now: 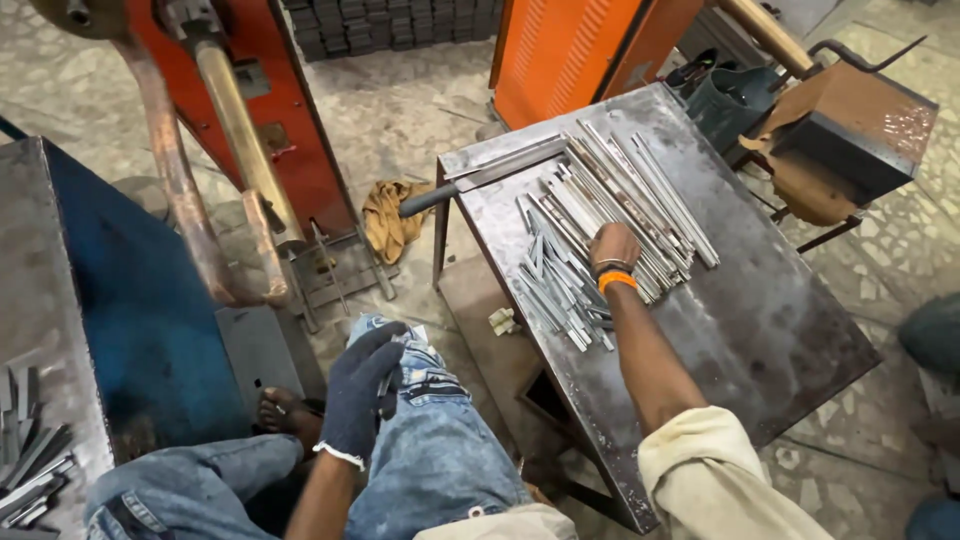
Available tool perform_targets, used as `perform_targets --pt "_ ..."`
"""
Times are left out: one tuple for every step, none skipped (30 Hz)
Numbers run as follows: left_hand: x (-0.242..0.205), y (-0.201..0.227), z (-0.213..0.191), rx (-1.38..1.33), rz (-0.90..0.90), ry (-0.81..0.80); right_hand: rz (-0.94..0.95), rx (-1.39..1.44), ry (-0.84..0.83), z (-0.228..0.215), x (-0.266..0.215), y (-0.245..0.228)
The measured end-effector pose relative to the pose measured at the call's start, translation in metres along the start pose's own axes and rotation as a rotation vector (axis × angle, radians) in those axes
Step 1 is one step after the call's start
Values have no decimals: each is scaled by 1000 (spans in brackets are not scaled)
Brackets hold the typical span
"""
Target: The person repeatedly picks up rectangular metal frames and small metal rods, aligns them at the corners, and spot-welds the joints using a handheld welding torch. Finished frames are placed on a nearby table.
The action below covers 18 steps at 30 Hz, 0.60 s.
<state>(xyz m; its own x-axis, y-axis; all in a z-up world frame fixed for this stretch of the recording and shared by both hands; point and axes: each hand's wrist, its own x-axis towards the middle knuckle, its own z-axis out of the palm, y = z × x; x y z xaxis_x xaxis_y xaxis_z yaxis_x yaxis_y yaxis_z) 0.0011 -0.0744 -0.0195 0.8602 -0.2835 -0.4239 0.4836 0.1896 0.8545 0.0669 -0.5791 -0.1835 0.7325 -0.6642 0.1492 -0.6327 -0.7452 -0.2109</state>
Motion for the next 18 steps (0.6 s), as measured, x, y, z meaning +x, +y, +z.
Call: perform_targets --pt "0 0 -2 3 -1 2 1 2 -2 -1 0 -1" --pt "0 0 -5 7 -17 7 -9 -28 -20 -3 -1 -2" --pt "-1 -1 -8 11 -33 13 -20 -59 -38 -4 -3 -4" --pt "-1 -1 -11 14 -35 15 -20 -57 -42 -4 -5 0" --pt "1 -1 -13 18 -29 23 -64 -39 13 -6 -4 3" --pt "2 0 -15 23 -23 31 -109 -20 68 -9 -3 5" --pt "2 0 -16 22 -21 34 -112 -18 68 -9 -2 6" --pt "2 1 -18 16 0 35 -68 73 73 -9 -1 7" --pt "1 0 -19 10 18 34 -20 163 75 -8 -3 10" --pt "2 -1 -21 12 17 35 -20 165 74 -22 -7 4" --pt "4 -2 -22 5 7 29 -3 238 56 -37 -12 1" --pt "6 -3 -22 -3 -3 23 14 311 37 -52 -17 -3" --pt "7 -4 -22 -3 -3 19 16 309 40 -56 -17 -3" --pt "7 -4 -22 -3 0 27 -4 302 70 -61 -17 -3" --pt "8 -4 -23 -4 5 39 -27 296 98 -64 -17 -6" --pt "6 -4 -23 -5 7 40 -29 297 98 -61 -14 0" --pt "5 -3 -24 -11 0 42 -29 331 100 -58 -11 4" --pt "3 -3 -25 -18 -6 44 -30 364 102 -54 -8 8"
